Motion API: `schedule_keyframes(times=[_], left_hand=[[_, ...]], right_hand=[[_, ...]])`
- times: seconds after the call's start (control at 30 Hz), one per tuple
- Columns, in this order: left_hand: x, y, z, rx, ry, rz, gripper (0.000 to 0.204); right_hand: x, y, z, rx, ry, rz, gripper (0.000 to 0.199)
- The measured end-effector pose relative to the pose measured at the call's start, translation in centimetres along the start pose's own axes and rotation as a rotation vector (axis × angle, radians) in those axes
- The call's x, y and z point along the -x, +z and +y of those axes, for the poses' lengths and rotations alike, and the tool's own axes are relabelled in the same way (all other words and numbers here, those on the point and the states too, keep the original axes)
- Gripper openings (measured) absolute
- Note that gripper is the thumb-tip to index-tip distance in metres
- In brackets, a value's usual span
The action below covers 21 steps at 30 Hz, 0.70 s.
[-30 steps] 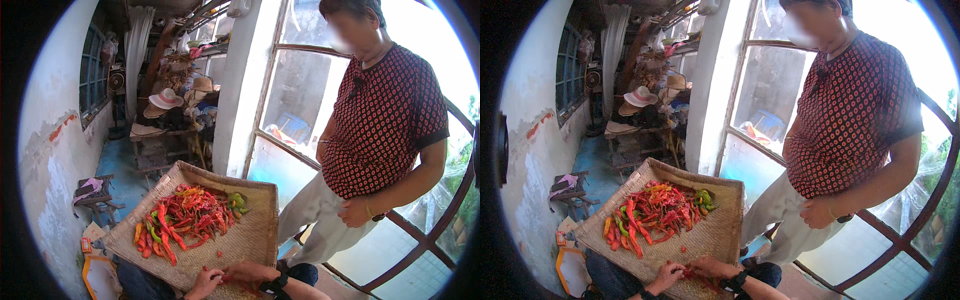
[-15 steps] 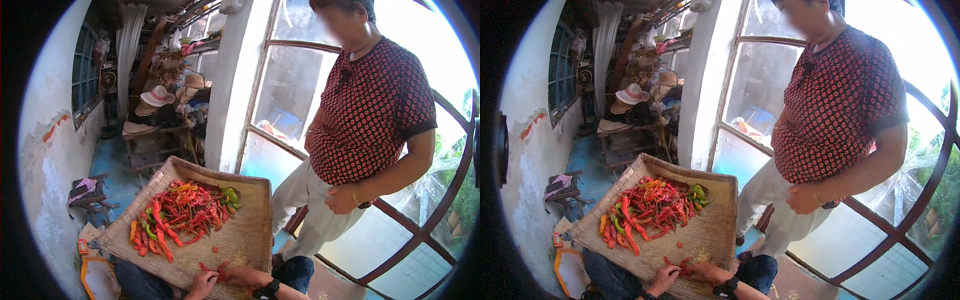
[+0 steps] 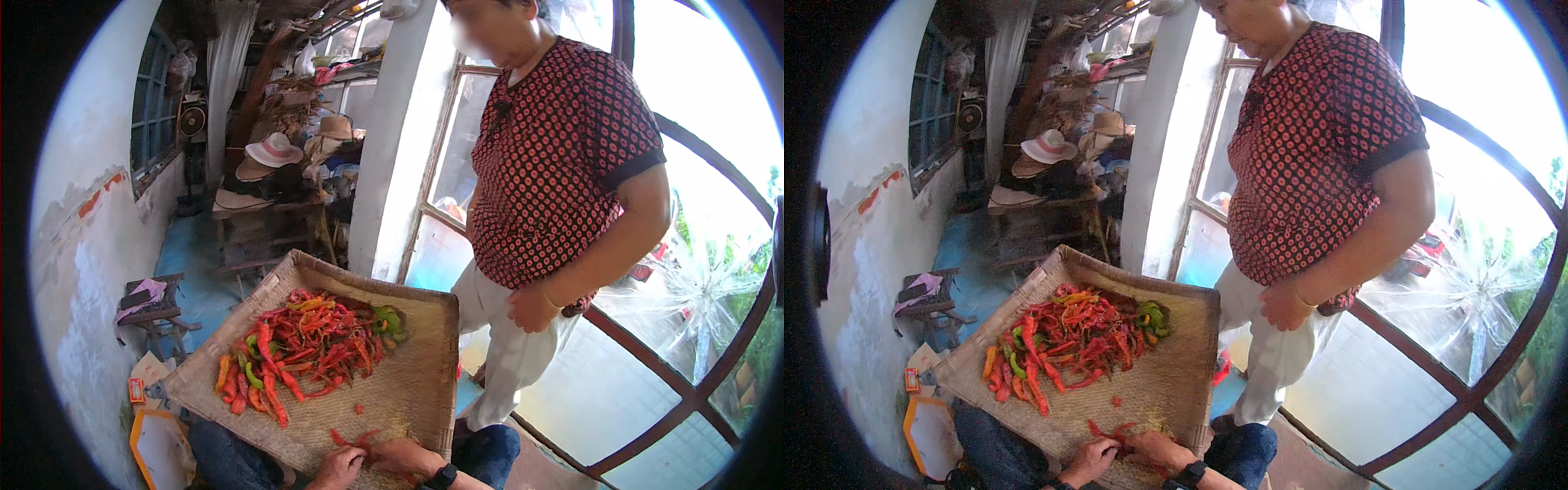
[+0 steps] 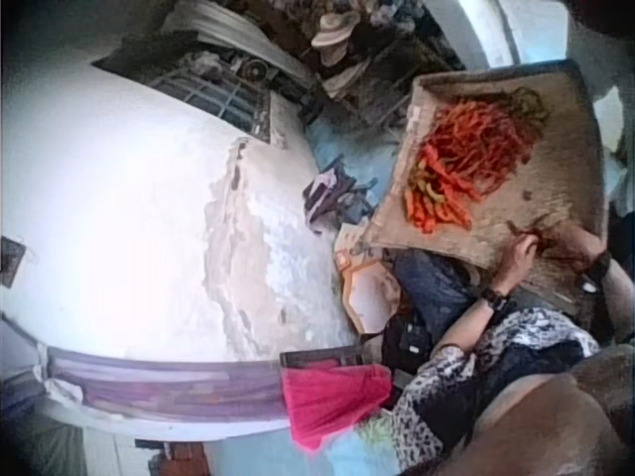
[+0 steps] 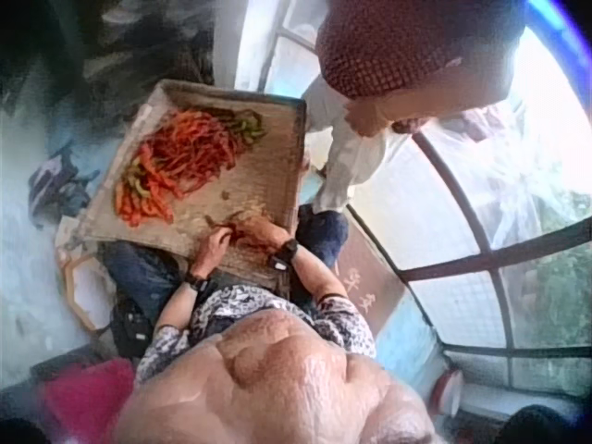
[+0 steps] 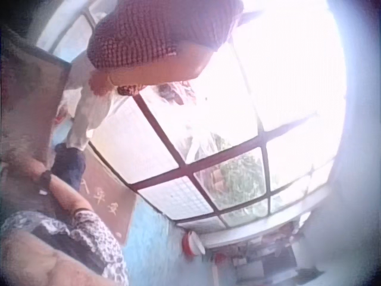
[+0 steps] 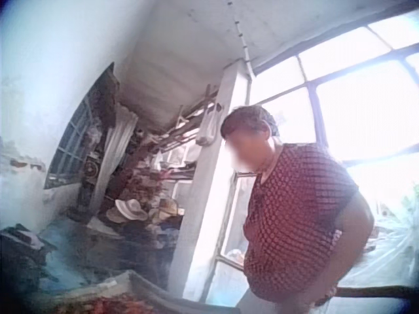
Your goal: Manually sorting through dried red and green chili peppers on a large woven tray.
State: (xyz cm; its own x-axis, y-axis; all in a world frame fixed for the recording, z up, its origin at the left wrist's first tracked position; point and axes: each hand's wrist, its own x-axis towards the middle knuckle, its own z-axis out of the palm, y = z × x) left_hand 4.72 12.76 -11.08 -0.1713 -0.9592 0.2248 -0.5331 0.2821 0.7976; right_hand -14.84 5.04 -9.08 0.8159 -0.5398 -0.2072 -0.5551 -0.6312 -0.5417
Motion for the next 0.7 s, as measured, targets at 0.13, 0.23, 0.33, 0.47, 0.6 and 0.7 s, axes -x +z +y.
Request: schedule_keyframes(times=[0.13, 0.23, 0.33, 0.47, 0.6, 0.7], left_hand=[[-0.2, -0.3, 0.6, 0.077, -0.026, 0.013, 0.017], [0.2, -0.5, 1.2, 0.106, -0.067, 0.010, 0.018], [0.3, -0.4, 1.6, 0.119, -0.082, 0.044, 0.019], [0.1, 0.1, 0.9, 0.109, -0.093, 0.069, 0.022], [0.1, 0.3, 0.6, 0.059, -0.050, 0.105, 0.022], [0.2, 0.3, 0.5, 0.020, -0.054, 0.085, 0.021]], right_hand=[[-0.7, 1.2, 1.4, 0.073, -0.017, 0.002, 0.029], [-0.7, 2.4, 2.1, 0.119, -0.104, 0.122, 0.028], [0.4, -0.4, -0.7, 0.032, -0.086, 0.082, 0.025], [0.7, 0.4, 0.2, -0.085, -0.114, 0.193, 0.021], [0.9, 0.1, -0.3, -0.162, -0.129, 0.225, 0.030], [0.9, 0.0, -0.4, 0.020, -0.217, 0.290, 0.032]])
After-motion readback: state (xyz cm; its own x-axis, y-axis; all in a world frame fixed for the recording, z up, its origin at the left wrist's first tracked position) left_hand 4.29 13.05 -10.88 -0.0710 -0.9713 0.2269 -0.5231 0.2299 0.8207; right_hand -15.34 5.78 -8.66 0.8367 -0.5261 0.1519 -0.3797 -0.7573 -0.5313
